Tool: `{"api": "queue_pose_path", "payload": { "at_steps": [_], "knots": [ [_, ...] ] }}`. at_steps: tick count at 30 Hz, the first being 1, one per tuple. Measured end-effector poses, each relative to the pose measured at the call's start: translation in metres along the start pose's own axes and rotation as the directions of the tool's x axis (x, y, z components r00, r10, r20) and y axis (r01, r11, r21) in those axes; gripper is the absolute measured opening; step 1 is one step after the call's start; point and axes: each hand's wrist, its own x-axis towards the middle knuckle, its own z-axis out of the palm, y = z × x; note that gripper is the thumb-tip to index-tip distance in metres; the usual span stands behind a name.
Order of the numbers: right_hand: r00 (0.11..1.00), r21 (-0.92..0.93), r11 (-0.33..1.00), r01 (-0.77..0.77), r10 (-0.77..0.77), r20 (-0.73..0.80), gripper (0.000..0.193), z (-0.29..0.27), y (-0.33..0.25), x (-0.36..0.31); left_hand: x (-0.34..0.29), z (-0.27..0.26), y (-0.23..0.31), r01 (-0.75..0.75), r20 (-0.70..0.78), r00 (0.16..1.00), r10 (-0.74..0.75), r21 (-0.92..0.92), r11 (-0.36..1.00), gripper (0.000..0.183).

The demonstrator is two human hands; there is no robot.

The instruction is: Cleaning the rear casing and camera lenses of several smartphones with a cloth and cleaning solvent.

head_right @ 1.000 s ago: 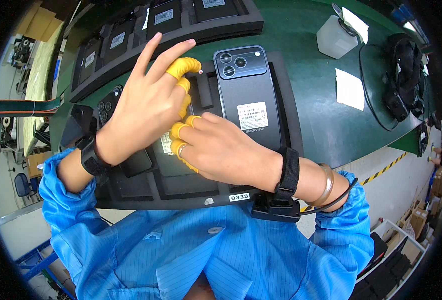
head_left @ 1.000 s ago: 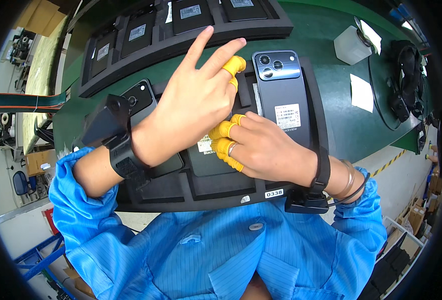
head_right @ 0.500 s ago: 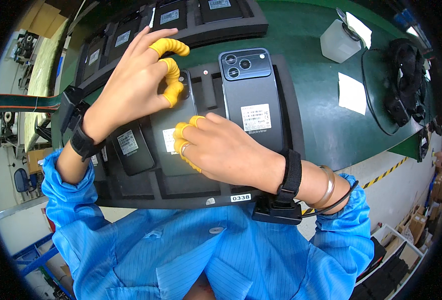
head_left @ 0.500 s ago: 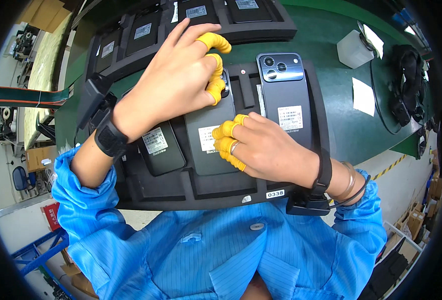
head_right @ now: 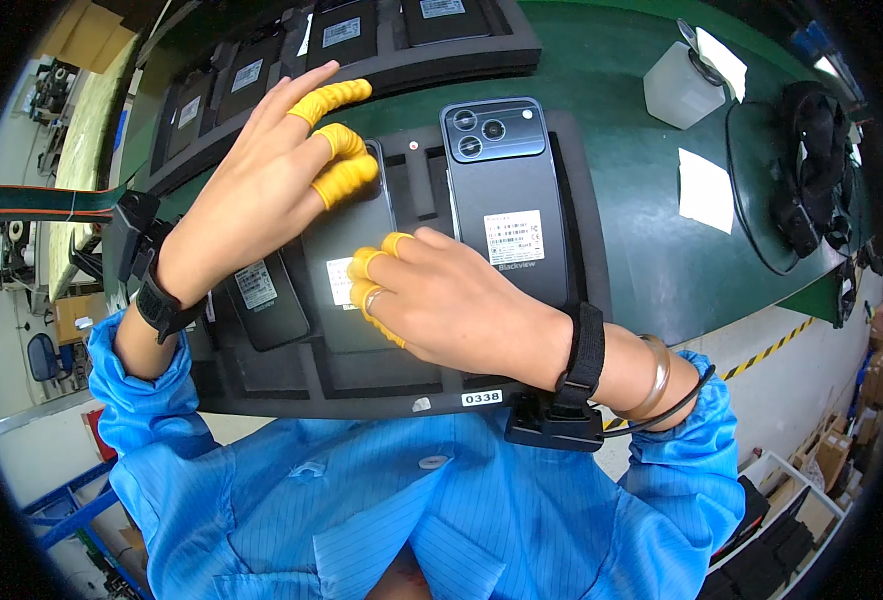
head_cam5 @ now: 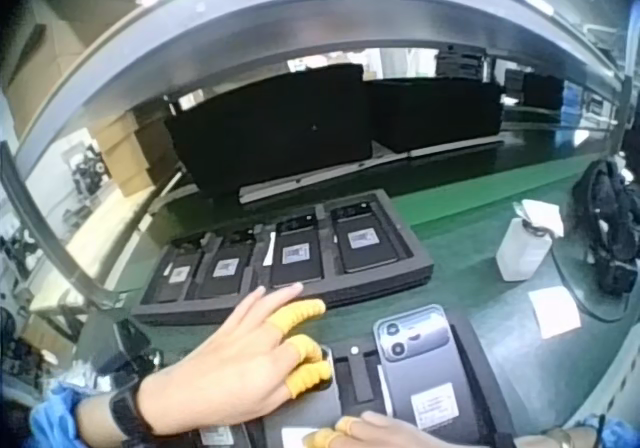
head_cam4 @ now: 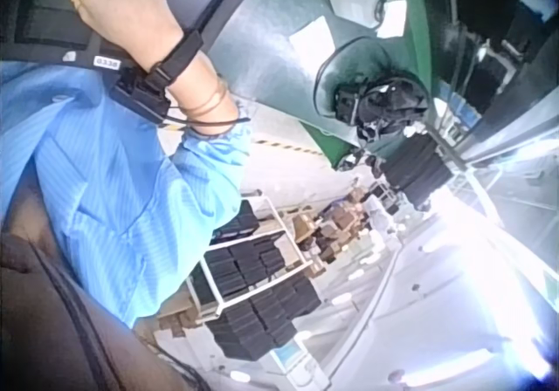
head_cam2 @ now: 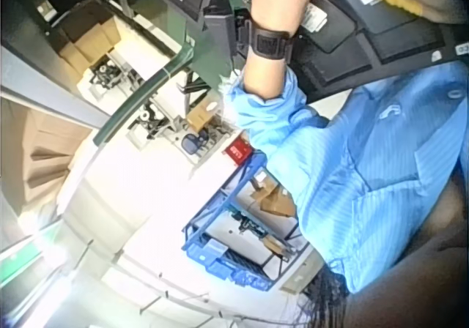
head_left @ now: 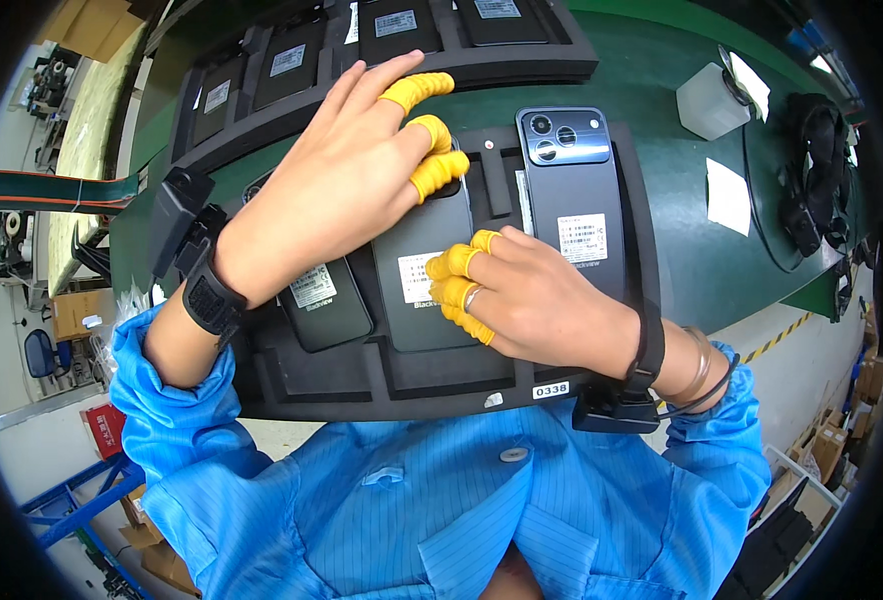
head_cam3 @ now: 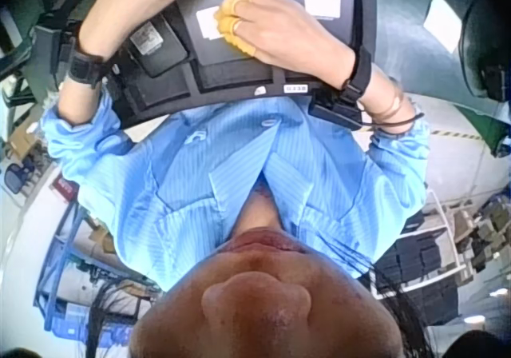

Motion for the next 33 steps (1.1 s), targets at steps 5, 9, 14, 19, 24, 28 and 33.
{"api": "queue_pose_path", "payload": {
  "at_steps": [5,9,14,19,24,28,33],
  "knots": [
    [1.000,0.004,1.000,-0.007,0.007,0.017,0.017,0.000,0.001,-0.002,0.000,0.008,0.004,-0.022,0.033,0.999,0.021,0.038,0.999,0.021],
    [1.000,0.010,1.000,-0.016,0.016,0.027,0.017,-0.001,0.002,-0.002,0.003,0.011,0.002,-0.047,0.006,0.999,0.047,0.022,0.999,0.017],
    [1.000,0.020,1.000,-0.010,0.010,0.021,0.013,-0.002,0.002,-0.001,0.001,0.010,-0.004,-0.046,0.012,0.999,0.046,0.051,0.998,0.017],
    [0.999,0.007,1.000,-0.016,0.016,0.052,0.011,-0.005,0.000,0.001,-0.001,0.008,-0.008,-0.039,-0.027,0.999,0.042,0.083,0.996,0.020],
    [0.999,0.006,1.000,-0.024,0.024,0.037,0.009,0.000,0.000,0.002,-0.007,0.008,-0.021,0.003,-0.081,0.997,0.006,0.114,0.994,0.021],
    [0.996,-0.013,1.000,-0.024,0.025,0.088,0.010,-0.002,0.001,0.000,-0.010,-0.017,-0.043,0.121,-0.353,0.933,-0.074,0.112,0.986,0.022],
    [0.999,0.047,0.998,-0.048,0.048,0.011,0.015,0.000,-0.001,0.001,-0.116,-0.112,-0.088,0.504,-0.495,0.743,-0.451,-0.031,0.863,0.035]
  ]
}}
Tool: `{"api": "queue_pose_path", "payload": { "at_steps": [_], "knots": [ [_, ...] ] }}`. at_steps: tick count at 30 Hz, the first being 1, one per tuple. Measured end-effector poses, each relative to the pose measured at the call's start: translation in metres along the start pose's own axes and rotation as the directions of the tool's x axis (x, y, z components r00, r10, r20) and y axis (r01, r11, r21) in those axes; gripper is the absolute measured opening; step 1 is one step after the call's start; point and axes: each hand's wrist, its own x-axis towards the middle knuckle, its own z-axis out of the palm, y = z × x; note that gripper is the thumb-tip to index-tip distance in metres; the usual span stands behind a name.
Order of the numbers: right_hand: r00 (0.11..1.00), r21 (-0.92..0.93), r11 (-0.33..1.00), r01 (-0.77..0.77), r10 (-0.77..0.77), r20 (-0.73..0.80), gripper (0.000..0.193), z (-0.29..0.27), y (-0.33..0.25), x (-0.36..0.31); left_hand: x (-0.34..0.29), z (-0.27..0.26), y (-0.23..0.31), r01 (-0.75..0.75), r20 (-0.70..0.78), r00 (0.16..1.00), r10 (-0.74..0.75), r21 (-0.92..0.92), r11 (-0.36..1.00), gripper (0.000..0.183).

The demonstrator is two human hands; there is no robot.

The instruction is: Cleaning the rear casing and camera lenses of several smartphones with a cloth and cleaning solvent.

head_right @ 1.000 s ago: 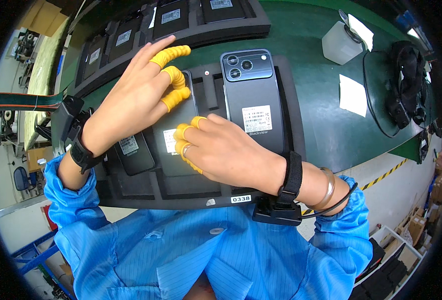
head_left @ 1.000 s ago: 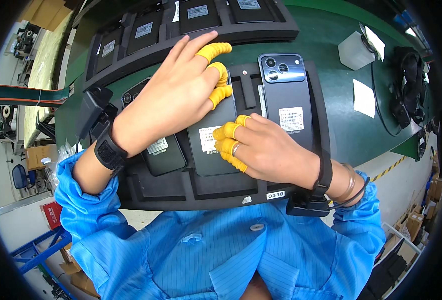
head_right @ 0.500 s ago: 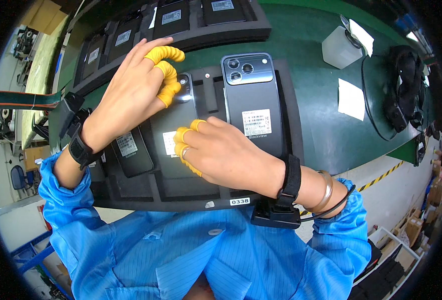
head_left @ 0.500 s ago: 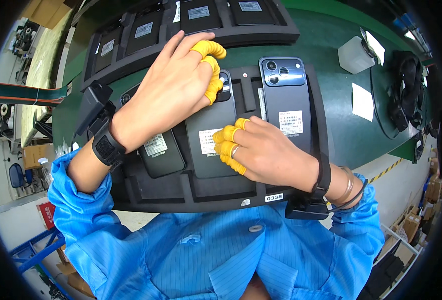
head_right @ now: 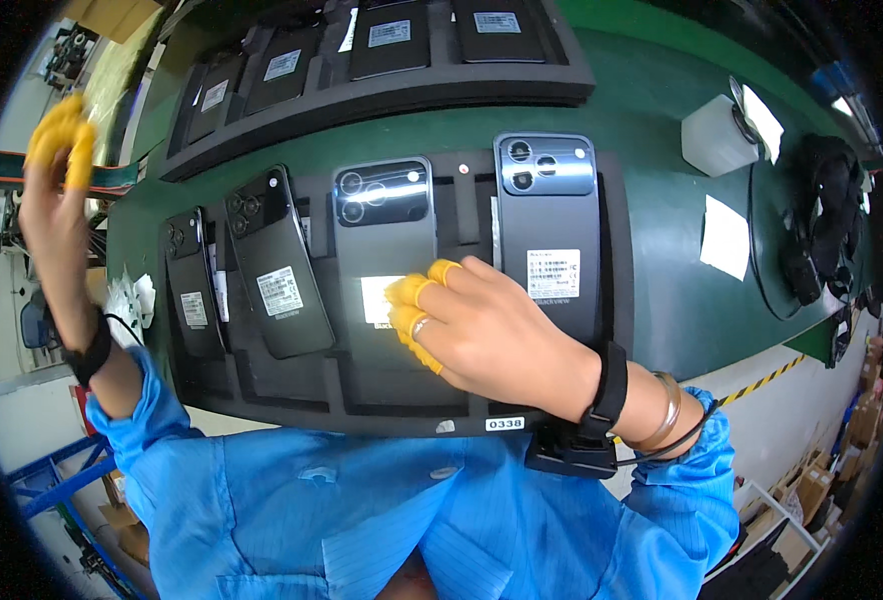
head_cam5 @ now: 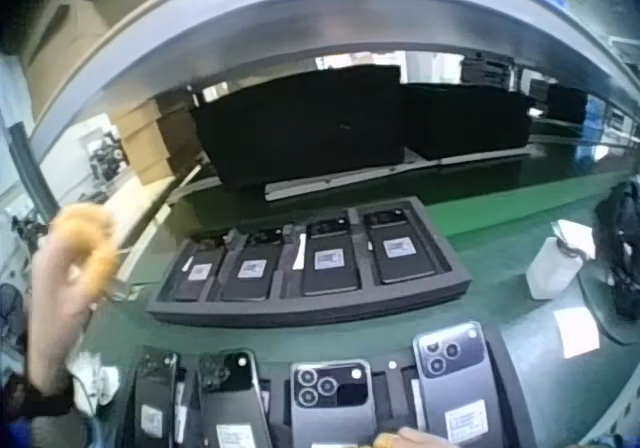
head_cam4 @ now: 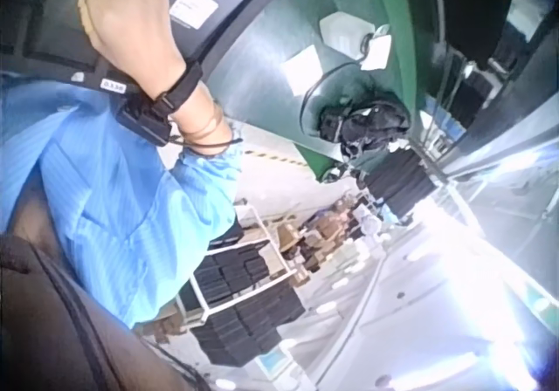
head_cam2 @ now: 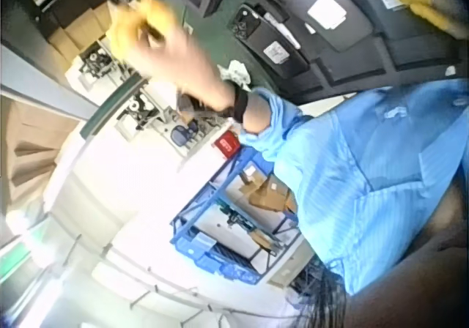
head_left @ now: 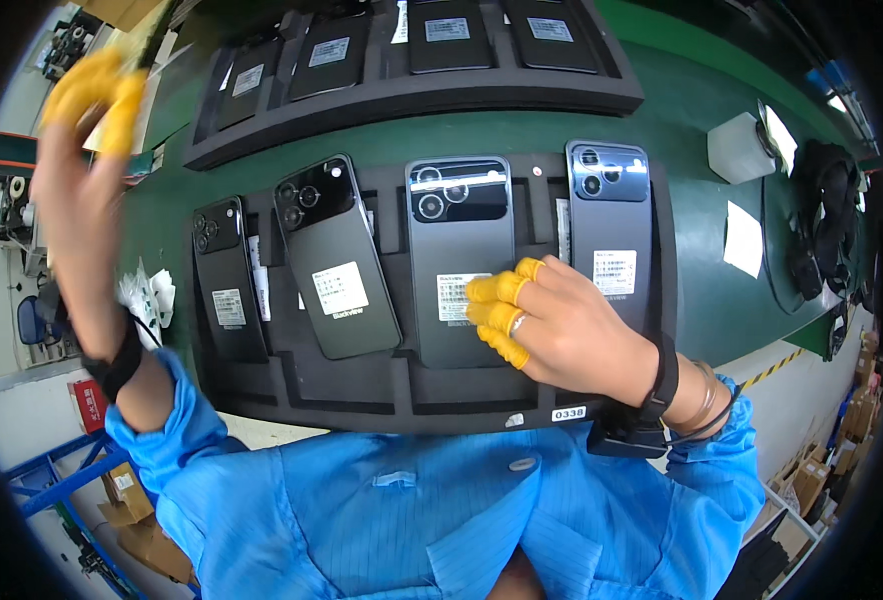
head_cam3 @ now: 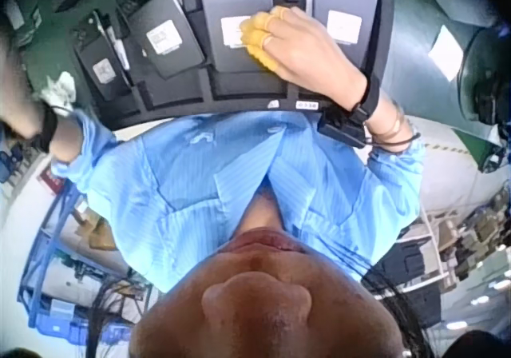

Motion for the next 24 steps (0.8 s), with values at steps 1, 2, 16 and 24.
{"api": "queue_pose_path", "payload": {
  "at_steps": [1,2,16,24],
  "knots": [
    [1.000,-0.015,1.000,0.003,-0.004,-0.011,0.014,0.000,-0.002,0.001,-0.013,-0.029,-0.024,0.077,0.021,0.996,-0.083,0.201,0.976,0.038],
    [1.000,-0.017,1.000,-0.001,0.001,-0.010,0.014,-0.002,-0.002,0.001,-0.028,-0.046,-0.045,0.070,-0.008,0.998,-0.070,0.239,0.968,0.039],
    [1.000,-0.007,1.000,0.029,-0.029,-0.004,0.017,-0.002,-0.002,0.006,-0.179,-0.053,-0.120,0.543,0.384,0.579,-0.719,0.476,0.692,0.033],
    [0.998,-0.050,0.998,0.030,-0.027,0.063,0.027,-0.010,-0.005,0.004,-0.124,-0.146,-0.067,0.707,-0.055,0.706,-0.706,0.120,0.697,0.036]
  ]
}}
